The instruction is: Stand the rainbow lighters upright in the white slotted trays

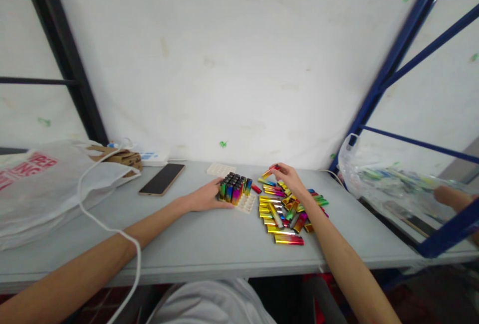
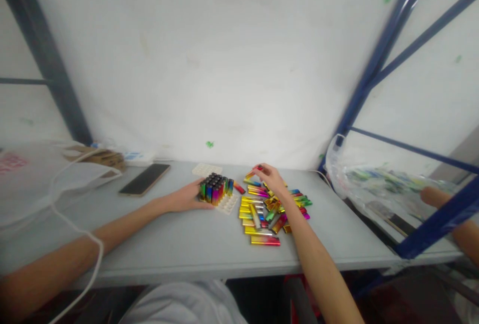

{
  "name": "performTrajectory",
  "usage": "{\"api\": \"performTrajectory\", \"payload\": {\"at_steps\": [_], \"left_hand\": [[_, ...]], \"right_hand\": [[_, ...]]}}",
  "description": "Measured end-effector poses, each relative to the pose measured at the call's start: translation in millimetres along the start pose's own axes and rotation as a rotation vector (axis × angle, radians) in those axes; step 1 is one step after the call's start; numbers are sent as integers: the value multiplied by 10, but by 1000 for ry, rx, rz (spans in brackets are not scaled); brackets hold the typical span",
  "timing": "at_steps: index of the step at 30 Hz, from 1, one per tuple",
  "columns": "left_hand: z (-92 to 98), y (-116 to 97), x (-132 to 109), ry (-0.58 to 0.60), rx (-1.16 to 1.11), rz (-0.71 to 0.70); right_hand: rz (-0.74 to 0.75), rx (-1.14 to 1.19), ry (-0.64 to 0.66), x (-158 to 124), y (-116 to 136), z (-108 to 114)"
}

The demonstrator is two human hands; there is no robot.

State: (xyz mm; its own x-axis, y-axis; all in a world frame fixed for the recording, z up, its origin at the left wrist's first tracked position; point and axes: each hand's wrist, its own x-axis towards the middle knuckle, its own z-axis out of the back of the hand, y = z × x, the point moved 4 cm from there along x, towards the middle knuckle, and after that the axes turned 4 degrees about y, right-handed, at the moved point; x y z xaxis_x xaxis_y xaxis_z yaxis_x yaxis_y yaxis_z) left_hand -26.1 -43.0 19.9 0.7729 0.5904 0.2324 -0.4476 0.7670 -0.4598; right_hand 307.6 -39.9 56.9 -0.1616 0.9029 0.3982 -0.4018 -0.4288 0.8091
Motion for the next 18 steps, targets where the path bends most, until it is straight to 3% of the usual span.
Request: {"api": "performTrajectory", "payload": {"at_steps": [4, 9, 14, 18], "left_hand": [[9, -11, 1, -2, -4, -1], [11, -40, 7, -5, -11, -18], [17, -42, 10, -24, -25, -5], [23, -45, 2, -30, -30, -19]], "right_hand": [[-75, 235, -19, -25, 64, -185], [-124, 448, 98, -85, 171, -430], [-92, 466, 99, -83, 264, -568], [-127, 279, 25, -74, 233, -598]]}}
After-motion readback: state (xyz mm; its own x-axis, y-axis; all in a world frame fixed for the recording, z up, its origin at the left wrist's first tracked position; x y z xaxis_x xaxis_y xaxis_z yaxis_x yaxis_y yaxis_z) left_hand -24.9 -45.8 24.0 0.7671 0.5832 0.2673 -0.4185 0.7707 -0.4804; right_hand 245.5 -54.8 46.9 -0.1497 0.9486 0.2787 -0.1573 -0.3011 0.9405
